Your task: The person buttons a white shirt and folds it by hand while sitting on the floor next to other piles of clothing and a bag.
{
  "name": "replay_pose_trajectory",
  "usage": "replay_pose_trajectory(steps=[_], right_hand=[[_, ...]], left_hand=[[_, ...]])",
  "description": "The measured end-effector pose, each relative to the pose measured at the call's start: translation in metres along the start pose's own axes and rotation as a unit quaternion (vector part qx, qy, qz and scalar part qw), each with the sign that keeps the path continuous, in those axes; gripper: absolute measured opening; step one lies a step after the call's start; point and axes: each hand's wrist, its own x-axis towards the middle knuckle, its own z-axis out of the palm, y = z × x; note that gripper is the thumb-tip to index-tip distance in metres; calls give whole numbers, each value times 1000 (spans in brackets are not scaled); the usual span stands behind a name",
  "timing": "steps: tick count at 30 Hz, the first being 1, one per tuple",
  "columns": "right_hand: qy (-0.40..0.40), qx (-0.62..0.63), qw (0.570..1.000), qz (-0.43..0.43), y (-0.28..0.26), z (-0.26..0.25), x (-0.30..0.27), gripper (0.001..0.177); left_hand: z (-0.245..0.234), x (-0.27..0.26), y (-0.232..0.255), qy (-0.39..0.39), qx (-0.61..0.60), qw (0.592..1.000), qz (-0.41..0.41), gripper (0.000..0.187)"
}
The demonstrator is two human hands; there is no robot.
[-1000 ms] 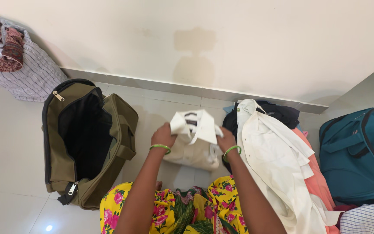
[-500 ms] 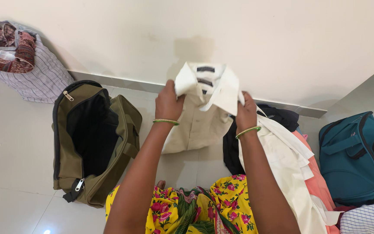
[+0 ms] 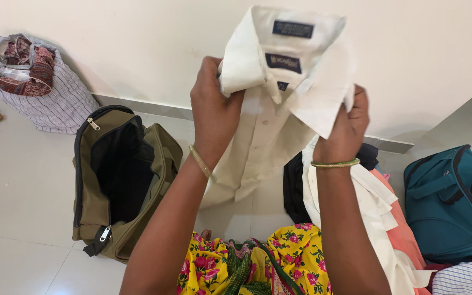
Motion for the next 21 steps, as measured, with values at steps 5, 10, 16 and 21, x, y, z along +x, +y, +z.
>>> replay_pose_trajectory(steps=[5,10,16,21], right_hand=[[-23,60,995,-75,-34,14,-6,17],[-72,3,991,-109,-35,31,-1,30],[-136,-108,976,-129,-4,49,29,47],[-186,-201,951,-144,32,51,50,63]], left_hand=[[-8,0,37,40,-45,996,69,36],[-14,-15,65,59,-82,989,104,34],[-6,-53,46,83,-68,975,196,38],[20,-71,-15,62,-39,941,331,32]])
